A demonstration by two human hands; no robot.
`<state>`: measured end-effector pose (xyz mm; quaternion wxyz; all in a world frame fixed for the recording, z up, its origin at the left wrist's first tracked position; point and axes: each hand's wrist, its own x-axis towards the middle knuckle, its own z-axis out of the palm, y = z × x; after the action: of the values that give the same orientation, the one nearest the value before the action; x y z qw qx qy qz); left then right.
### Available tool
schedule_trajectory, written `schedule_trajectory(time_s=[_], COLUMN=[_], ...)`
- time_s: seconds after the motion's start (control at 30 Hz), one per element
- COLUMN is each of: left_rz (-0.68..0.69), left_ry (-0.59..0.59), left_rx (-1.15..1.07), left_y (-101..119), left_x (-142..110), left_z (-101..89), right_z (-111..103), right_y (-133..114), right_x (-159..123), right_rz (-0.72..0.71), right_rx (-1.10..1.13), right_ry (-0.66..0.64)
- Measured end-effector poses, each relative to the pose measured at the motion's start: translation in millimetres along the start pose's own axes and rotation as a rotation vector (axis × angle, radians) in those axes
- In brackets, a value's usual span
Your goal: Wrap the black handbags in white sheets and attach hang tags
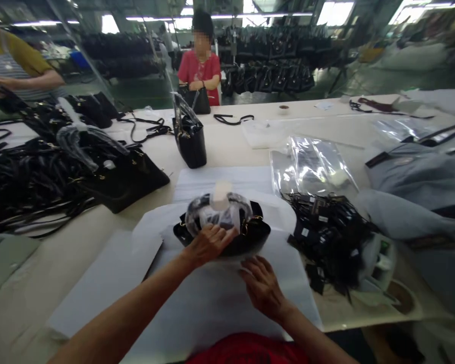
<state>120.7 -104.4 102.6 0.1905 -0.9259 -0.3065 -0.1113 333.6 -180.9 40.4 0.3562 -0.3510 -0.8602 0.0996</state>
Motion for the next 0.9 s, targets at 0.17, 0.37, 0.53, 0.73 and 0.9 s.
schedule_trajectory(time_s=[0.17,0.37,0.53,0.73,0.9], left_rz=[0.108,0.036,0.050,0.112,0.105], left_ry=[-0.026,-0.060,-0.014,0.057,0.039], left_rx=[0.084,0.082,0.118,0.159,0.064], left_y=[-11.4,-12.6,-14.5,-18.8,-18.9], left_x=[3.6,3.7,8.3,9.0,7.8], left_z=[3.2,5.3,9.7,13.1,8.0], right_z=[17.0,19.2,7.3,-5.9,65.3], right_y=[24.5,26.8,15.7,26.8,14.3], right_x=[-8.9,-82.0,-151.1,-146.6,-59.4], right_rz=[0.303,0.245,0.243,0.484,0.434], right_rx=[-0.068,-0.107,-0.207,-0.206,0.211], right_ry=[-0.172,-0.326,-0.256,-0.089,-0.473])
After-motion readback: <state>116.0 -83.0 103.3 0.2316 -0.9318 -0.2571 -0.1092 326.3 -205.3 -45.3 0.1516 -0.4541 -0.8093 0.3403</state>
